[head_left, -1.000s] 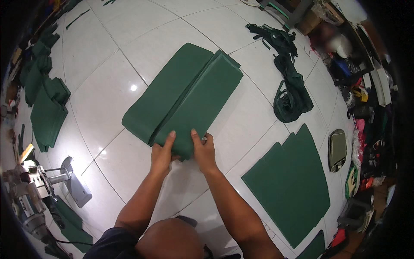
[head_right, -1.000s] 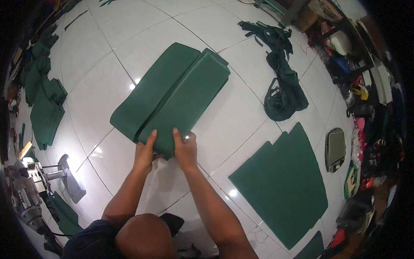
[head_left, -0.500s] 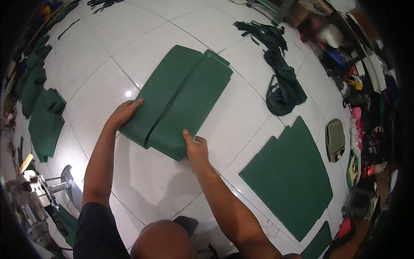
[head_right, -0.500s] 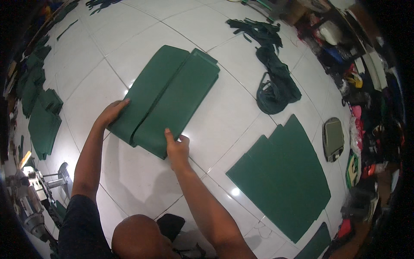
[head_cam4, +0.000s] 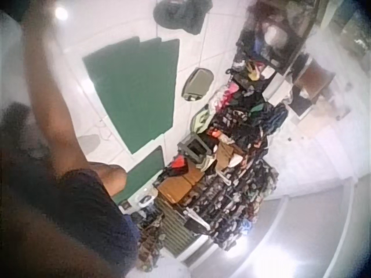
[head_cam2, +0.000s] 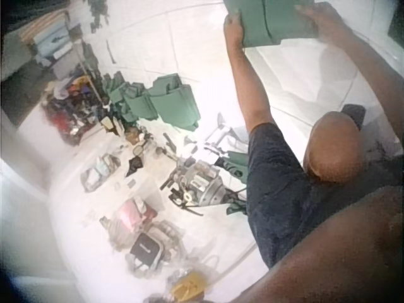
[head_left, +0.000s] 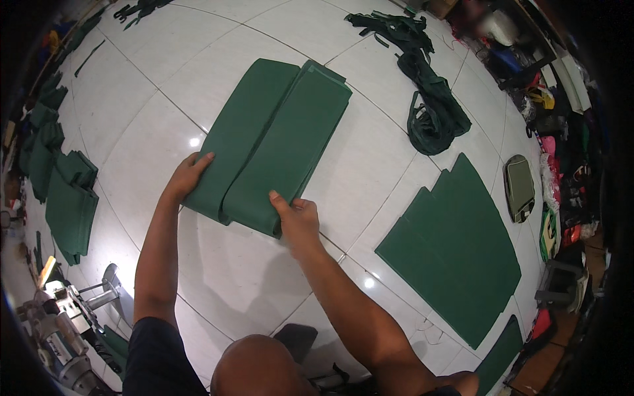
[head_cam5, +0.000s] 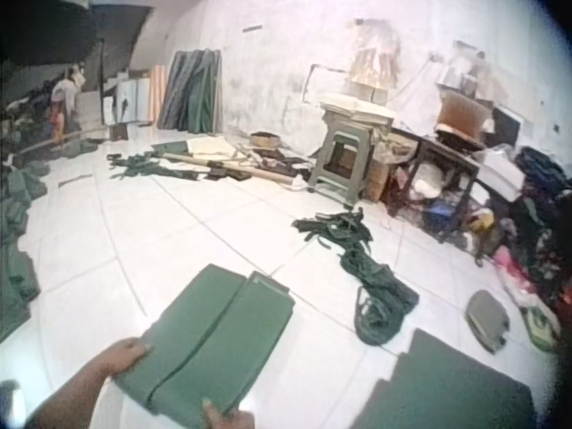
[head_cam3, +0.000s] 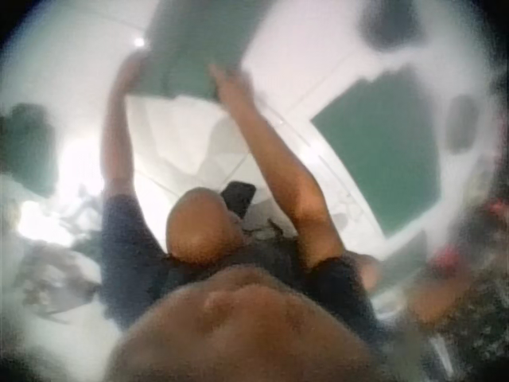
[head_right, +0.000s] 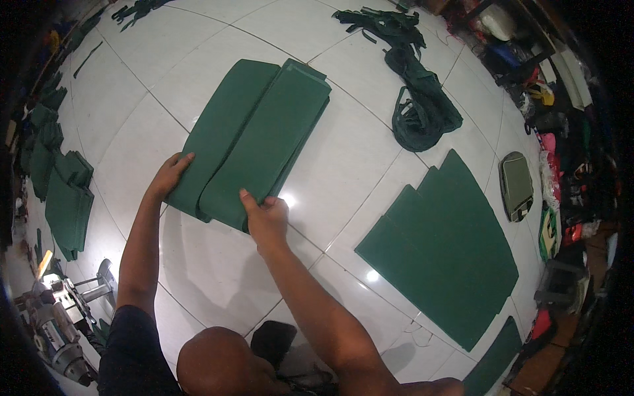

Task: The person sits on a tiled floor and folds several large green fabric pieces into smaller rectangles, stacking them neatly. They then use a handheld electric cutter to trim the edges of a larger green sheet.

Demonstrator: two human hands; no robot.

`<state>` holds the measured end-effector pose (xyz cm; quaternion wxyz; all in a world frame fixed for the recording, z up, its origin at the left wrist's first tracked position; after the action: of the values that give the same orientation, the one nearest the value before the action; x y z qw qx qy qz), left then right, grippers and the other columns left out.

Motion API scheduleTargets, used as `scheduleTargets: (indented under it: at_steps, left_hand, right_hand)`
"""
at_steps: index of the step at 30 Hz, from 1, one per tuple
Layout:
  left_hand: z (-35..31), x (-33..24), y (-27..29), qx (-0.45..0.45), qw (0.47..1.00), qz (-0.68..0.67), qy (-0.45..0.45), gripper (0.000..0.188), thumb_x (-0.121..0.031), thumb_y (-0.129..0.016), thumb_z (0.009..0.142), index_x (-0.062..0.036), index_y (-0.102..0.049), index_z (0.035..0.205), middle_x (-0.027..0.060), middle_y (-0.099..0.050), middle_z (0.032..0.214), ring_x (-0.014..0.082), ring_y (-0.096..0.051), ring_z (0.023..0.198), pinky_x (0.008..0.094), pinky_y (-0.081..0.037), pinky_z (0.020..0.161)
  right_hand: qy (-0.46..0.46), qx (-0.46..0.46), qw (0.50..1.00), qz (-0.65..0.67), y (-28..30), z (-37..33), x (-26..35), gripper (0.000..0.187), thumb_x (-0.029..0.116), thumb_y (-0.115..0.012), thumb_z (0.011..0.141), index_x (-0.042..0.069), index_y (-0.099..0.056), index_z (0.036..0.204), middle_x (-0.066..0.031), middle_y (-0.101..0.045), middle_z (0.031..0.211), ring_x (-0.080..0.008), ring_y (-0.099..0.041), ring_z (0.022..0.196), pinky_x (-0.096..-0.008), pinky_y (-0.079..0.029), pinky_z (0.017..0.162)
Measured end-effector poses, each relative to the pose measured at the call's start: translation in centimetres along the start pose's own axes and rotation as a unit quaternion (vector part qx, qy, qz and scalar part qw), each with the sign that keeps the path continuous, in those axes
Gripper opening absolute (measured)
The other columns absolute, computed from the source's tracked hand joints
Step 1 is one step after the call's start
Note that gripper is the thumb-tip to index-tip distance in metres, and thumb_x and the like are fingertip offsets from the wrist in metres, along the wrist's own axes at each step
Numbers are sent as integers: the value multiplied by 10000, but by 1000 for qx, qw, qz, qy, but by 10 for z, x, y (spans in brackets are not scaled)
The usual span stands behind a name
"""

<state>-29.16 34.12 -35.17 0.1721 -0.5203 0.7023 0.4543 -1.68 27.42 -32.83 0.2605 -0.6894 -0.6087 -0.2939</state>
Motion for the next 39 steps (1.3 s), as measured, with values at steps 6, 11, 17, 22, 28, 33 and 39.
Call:
scheduleTargets:
  at_steps: [6,11,17,22,28,33,39]
  left_hand:
    - [5,10,1,-4,1000,-22,-14,745,-547,-587,930,38,-493,1381,234,-632,1212,290,-647,1052,380,-503,925]
    - [2,1,-2,-7,1000,-7,-21,724,-540,-591,918,12,-506,1379,204,-639,1222,266,-644,1073,368,-491,936]
    - [2,9,1,1,1000,-18,-14,725,-554,-573,924,-15,-488,1402,195,-631,1240,270,-637,1089,371,-486,947]
    - [1,-2,-1,2,1000,23,-10,754,-576,-554,928,-18,-470,1428,203,-621,1271,282,-632,1113,379,-484,959]
    - [16,-5,13,70,992,97,-47,814,-634,-528,915,-5,-468,1427,213,-614,1280,306,-608,1156,384,-453,1004]
    - [63,-33,16,67,996,-55,-29,913,-724,-414,921,28,-446,1438,213,-476,1449,310,-415,1362,493,-353,1092]
    - [91,-58,-19,145,985,-86,-21,822,-636,-457,956,26,-435,1444,192,-491,1440,309,-489,1290,427,-372,1090]
  right_hand:
    - [18,-24,998,52,-16,8,-12,725,354,-781,833,-107,-437,1274,-174,-576,1117,-224,-576,1012,-310,-480,863]
    - [129,-85,988,25,-17,27,-62,596,288,-729,863,-93,-454,1229,-135,-573,1037,-203,-554,931,-323,-473,801]
    - [97,13,994,51,-12,25,-48,550,243,-681,880,-74,-416,1243,-166,-554,1126,-222,-555,1015,-359,-480,875]
    - [117,193,973,-42,18,44,-33,675,258,-648,900,-71,-305,1379,-198,-533,1238,-255,-540,1151,-367,-462,972]
    - [17,271,942,-196,34,45,5,948,445,-694,886,-98,-194,1481,-269,-479,1358,-328,-496,1281,-393,-423,1067]
    - [92,54,987,-118,34,50,28,1223,623,-742,796,-163,-108,1485,-330,-282,1514,-367,-340,1422,-397,-360,1126]
    - [153,-21,987,-38,-2,120,22,1042,534,-657,896,-172,-136,1458,-331,-311,1488,-406,-342,1399,-441,-340,1126]
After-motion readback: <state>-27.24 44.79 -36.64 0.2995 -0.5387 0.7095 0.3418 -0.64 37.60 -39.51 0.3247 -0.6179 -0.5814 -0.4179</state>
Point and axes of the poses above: each hand's wrist, its own z-axis towards the middle knuckle, its own y-axis out of the back of the hand, x = y × z, the point moved 2 cm from there along z, towards the middle knuckle
